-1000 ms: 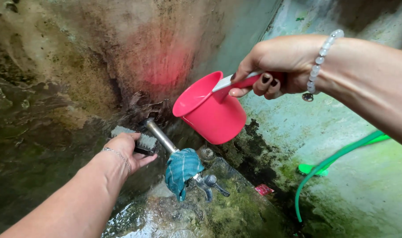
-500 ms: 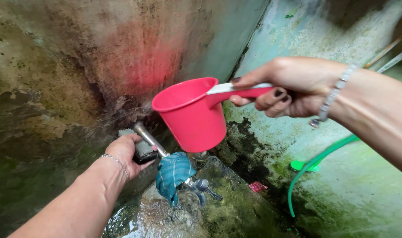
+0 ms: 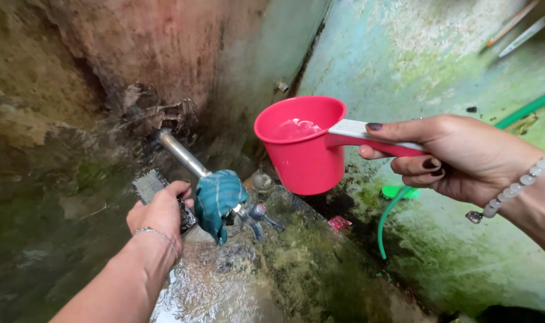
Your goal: Clean the walls and fixtures in a bathroom area using a brush and water.
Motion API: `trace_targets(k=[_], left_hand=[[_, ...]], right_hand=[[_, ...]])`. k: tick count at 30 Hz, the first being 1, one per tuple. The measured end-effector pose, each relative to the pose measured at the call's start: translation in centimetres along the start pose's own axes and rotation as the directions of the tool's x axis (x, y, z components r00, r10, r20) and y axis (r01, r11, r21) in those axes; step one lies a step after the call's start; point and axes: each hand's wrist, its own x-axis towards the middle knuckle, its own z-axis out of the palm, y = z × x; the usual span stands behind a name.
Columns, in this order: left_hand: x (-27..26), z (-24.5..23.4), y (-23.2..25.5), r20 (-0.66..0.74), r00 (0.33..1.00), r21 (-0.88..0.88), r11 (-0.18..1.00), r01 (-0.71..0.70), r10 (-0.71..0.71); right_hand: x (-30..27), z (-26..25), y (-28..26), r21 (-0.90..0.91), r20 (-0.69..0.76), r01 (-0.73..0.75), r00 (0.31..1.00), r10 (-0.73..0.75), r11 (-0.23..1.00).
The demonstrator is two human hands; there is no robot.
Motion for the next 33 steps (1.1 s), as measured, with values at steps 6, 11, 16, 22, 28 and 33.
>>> trace_targets(k=[6,11,16,22,28,33], left_hand=[[-2.3,-0.7,-3.2,-0.015,0.998,-0.056,0.996,0.066,-0.067],[-5.3,-0.6,-4.6,0.061,0.982,0.006,0.984,0.18,-0.18],[-7.2,-0.2,-6.7,0.205,0.917,0.158,0.936,0.315,-0.343],[-7.4,0.7,-8.2,0.386,0.868,0.15,0.949,0.276,-0.314],[-9.0,0.7,-7.2,0.342,0.891,0.045,0.952,0.303,-0.299],[-8.8,0.2,-7.1,0.345,0.897,-0.014,0.954,0.301,-0.278]], right_hand=[[-1.7,-1.2,2.4,-0.056,-0.035,0.036,0.999,-0.038,0.998],[-4.3,-1.9,3.9,-0.16,-0.089,0.063,0.993,-0.078,0.985],[-7.7,-0.7,3.6,-0.38,-0.152,0.027,0.984,-0.091,0.925],[-5.9,-1.7,6.6,-0.537,-0.029,0.205,0.965,-0.261,0.818],[-7.6,-0.5,5.3,-0.467,-0.087,0.09,0.985,-0.147,0.88],[-8.8,-0.9,5.0,-0.471,-0.144,0.028,0.984,-0.108,0.881]])
